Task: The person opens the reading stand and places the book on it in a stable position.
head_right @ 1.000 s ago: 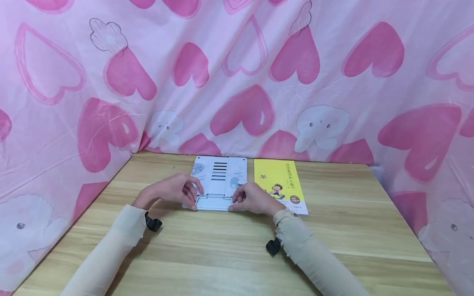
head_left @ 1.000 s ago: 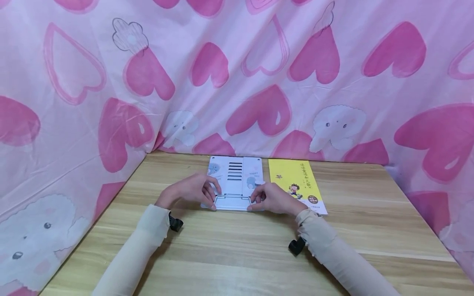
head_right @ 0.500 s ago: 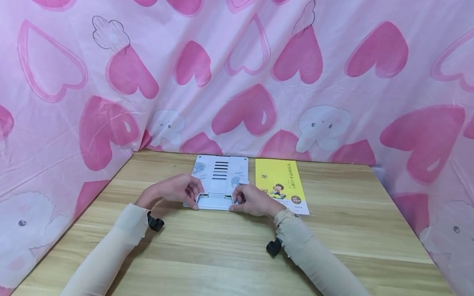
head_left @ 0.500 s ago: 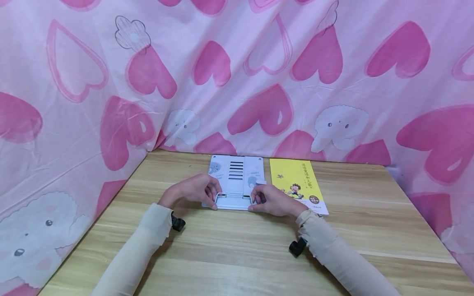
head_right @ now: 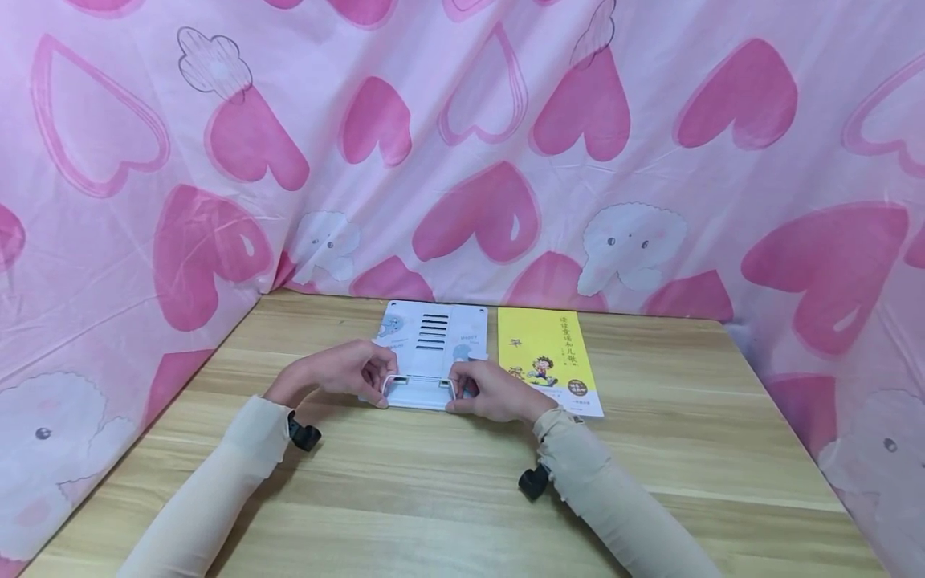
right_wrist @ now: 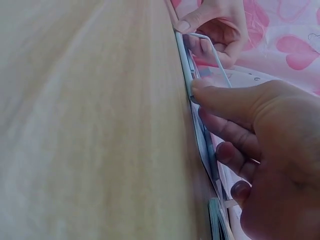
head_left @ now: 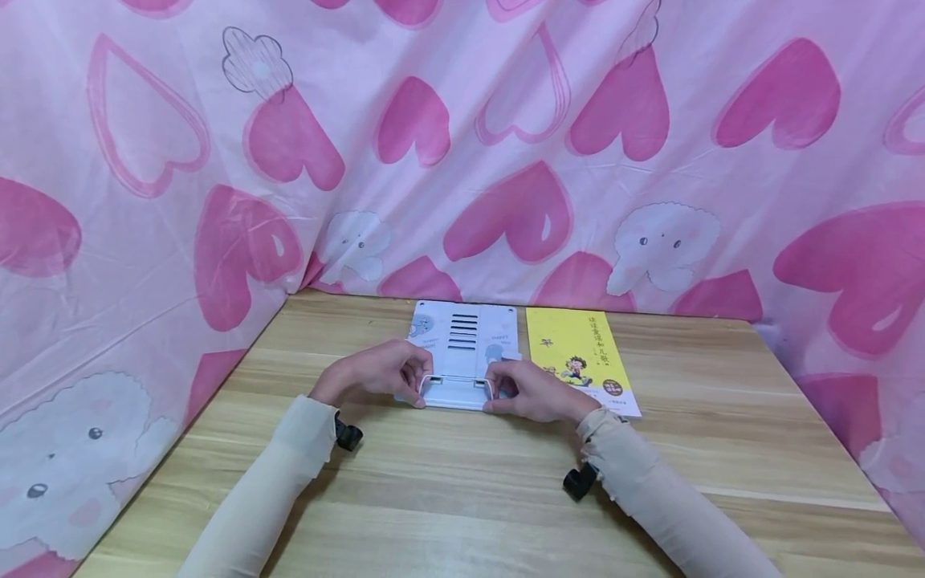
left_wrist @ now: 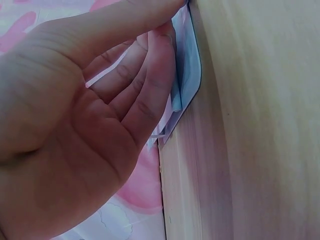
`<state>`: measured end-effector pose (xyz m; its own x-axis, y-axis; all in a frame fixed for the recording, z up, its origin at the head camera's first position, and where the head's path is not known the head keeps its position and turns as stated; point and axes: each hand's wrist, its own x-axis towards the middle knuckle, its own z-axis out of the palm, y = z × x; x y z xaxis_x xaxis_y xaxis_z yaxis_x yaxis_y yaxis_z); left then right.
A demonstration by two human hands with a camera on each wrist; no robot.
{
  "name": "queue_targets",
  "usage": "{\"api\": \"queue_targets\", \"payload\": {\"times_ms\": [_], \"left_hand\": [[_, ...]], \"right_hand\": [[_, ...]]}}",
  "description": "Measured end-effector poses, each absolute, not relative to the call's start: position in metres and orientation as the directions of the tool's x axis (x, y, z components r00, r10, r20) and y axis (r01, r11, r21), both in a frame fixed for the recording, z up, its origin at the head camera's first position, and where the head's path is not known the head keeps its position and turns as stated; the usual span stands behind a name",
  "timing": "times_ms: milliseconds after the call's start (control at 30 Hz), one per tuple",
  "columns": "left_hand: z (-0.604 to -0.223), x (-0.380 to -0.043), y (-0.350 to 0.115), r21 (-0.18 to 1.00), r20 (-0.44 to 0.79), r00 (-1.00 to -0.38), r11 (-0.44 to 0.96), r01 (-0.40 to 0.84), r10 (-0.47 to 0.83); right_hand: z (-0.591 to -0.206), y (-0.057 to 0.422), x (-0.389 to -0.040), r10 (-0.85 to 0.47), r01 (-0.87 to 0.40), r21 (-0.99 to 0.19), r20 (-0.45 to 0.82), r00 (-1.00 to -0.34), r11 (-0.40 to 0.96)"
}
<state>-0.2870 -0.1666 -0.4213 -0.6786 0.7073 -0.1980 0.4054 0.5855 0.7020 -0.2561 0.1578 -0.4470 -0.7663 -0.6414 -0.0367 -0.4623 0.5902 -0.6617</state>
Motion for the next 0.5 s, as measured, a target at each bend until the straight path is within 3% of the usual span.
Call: {"api": "queue_targets", "payload": {"times_ms": [500], "left_hand": [[-0.4198, -0.2830, -0.1668, 0.714, -0.189, -0.630, 0.545, 0.439, 0.754]], "right_hand": [[-0.4461, 0.1566, -0.2572, -0.651, -0.501, -0.637, -0.003, -0.759, 0.586]]}}
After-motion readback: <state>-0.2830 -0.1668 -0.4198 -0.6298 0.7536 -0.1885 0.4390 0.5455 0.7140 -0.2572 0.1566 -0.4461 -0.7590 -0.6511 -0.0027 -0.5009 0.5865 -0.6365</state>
